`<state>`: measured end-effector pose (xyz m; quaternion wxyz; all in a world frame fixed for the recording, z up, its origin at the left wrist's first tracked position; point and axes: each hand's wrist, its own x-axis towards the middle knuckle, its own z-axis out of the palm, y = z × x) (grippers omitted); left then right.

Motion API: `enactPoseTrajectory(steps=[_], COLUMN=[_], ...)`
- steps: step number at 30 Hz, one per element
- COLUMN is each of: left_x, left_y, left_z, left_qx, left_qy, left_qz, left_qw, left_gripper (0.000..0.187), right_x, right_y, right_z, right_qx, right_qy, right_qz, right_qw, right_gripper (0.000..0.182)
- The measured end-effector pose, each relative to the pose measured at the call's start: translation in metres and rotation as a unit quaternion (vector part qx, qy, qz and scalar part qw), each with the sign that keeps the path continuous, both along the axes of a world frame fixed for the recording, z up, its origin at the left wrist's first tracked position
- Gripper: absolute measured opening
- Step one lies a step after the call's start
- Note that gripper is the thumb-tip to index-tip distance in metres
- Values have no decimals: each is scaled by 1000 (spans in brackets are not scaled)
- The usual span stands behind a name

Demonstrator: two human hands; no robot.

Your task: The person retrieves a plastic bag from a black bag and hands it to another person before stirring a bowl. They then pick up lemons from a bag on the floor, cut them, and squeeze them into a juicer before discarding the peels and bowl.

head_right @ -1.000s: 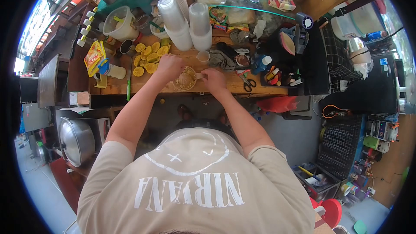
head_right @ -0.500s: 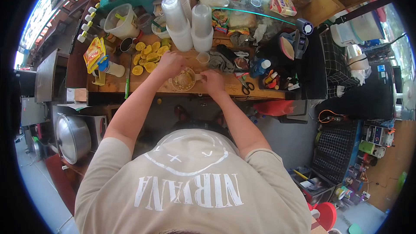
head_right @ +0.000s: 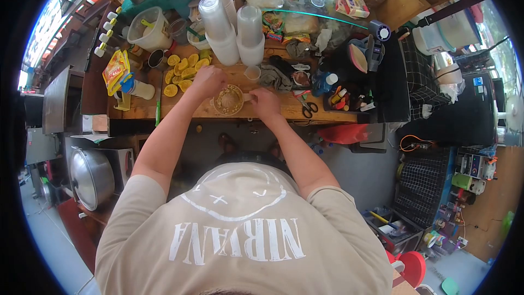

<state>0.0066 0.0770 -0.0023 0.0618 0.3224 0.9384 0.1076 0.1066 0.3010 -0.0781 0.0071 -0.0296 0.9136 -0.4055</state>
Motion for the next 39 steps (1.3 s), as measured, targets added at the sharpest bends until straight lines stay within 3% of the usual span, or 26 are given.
enactPoseTrajectory(steps=[6,12,14,17,20,22,25,30,34,39], left_x=[-3,-4,-8,-2,2,0,1,-1,-4,0], left_y=[4,1,-1,1,-1,-6,-3,0,-2,-4], left_z=[16,-9,-18,-14,6,3,-5,6,-8,12], left_qx=[-13,-9,58,25,9,-2,14,-8,39,-41], left_qy=[-12,51,73,3,40,-11,55,-19,37,-24], left_qz=[4,-6,6,-6,-32,-25,0,-21,-22,12], left_qw=[1000,999,996,1000,999,1000,998,1000,998,999], left_gripper=[4,7,9,9,9,9,10,14,12,10], right_x=[1,1,-1,1,5,4,5,5,0,-2], right_y=[3,-2,0,2,3,3,3,4,5,6], right_z=[-4,2,-22,-12,-3,1,6,5,-1,-13], right_qx=[-1,30,-25,12,7,6,2,-5,16,24], right_qy=[11,50,54,62,49,28,19,19,23,6], right_qz=[4,22,15,-7,-14,3,-3,-2,7,15], right_qw=[1000,998,998,998,999,1000,1000,1000,1000,1000], right_gripper=[26,22,20,21,22,23,23,23,22,25])
